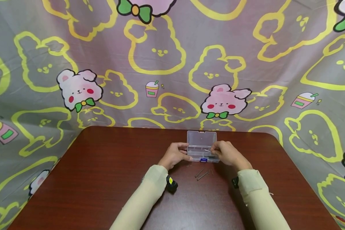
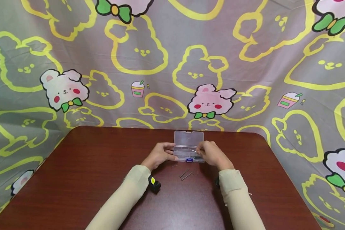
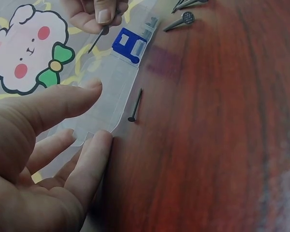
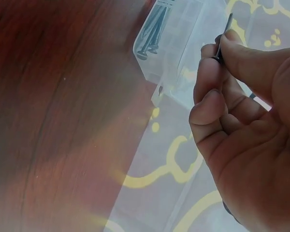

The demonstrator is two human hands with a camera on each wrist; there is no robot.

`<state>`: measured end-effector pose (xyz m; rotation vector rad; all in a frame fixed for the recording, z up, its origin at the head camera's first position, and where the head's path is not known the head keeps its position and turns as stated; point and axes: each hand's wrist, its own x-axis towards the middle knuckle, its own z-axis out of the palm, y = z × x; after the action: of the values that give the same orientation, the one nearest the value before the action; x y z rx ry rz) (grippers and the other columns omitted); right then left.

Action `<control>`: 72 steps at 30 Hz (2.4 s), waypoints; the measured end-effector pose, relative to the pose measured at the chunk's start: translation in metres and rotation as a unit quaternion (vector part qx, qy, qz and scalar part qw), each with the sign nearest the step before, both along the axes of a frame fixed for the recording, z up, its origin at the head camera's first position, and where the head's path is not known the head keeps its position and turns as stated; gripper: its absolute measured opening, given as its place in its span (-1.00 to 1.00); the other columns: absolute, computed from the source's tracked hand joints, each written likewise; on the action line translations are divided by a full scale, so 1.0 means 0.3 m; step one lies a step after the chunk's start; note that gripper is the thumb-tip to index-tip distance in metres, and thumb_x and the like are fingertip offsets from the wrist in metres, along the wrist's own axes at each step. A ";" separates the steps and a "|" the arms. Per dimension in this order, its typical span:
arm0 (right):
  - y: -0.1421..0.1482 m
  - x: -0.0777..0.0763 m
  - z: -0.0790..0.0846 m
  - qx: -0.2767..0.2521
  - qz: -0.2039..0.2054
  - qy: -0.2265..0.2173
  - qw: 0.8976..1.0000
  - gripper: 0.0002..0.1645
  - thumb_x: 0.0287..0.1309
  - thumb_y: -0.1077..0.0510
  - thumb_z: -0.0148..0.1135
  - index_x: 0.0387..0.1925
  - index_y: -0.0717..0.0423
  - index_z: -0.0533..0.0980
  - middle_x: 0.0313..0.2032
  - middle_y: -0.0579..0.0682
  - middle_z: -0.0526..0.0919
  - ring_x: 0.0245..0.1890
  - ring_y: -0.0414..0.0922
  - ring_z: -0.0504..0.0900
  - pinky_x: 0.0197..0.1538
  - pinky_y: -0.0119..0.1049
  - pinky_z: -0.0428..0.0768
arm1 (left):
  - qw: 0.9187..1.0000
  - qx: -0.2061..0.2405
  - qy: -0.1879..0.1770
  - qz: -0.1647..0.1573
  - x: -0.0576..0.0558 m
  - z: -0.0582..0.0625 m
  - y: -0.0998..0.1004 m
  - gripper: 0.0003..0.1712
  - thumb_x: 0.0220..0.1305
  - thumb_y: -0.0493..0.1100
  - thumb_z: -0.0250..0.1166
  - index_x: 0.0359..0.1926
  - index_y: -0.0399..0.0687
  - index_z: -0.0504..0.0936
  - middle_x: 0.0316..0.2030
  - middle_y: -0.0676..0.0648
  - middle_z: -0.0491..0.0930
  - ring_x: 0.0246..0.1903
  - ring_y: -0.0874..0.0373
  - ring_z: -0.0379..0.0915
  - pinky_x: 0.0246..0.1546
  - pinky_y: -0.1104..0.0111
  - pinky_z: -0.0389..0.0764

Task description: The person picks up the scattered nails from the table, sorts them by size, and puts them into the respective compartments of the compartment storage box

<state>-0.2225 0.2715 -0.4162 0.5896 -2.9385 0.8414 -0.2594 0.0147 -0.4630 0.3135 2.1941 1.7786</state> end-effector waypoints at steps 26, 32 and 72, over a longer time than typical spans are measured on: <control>-0.046 -0.086 -0.024 0.083 -0.033 0.017 0.996 -0.85 0.23 0.40 0.30 -0.41 0.15 0.65 -0.44 -0.03 0.57 -0.42 -0.08 0.49 -0.27 -0.15 0.58 | 1.000 0.007 -0.005 0.001 0.005 -0.005 -0.001 -0.21 -0.09 -0.38 0.63 0.25 -0.08 0.62 -0.04 -0.08 0.63 -0.05 0.04 0.54 -0.12 0.24 0.64; -0.052 -0.088 -0.029 0.085 -0.043 0.013 0.995 -0.85 0.23 0.38 0.31 -0.42 0.13 0.65 -0.43 -0.02 0.57 -0.40 -0.07 0.49 -0.27 -0.17 0.57 | 1.000 0.001 -0.004 0.001 0.000 -0.006 0.000 -0.21 -0.09 -0.35 0.65 0.25 -0.04 0.62 -0.06 -0.05 0.63 -0.04 0.05 0.55 -0.12 0.24 0.63; -0.087 0.135 -0.046 0.039 0.104 0.022 0.994 -0.88 0.16 0.33 0.42 -0.38 0.04 0.70 -0.35 -0.21 0.69 -0.31 -0.26 0.61 -0.26 -0.26 0.62 | 1.000 0.005 0.002 0.004 0.002 -0.001 -0.002 -0.19 -0.11 -0.37 0.65 0.25 -0.11 0.61 -0.07 -0.12 0.65 -0.10 0.07 0.56 -0.14 0.26 0.63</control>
<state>-0.1820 0.2455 -0.4299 0.9217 -2.9183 0.7195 -0.2587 0.0143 -0.4634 0.3098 2.1929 1.7945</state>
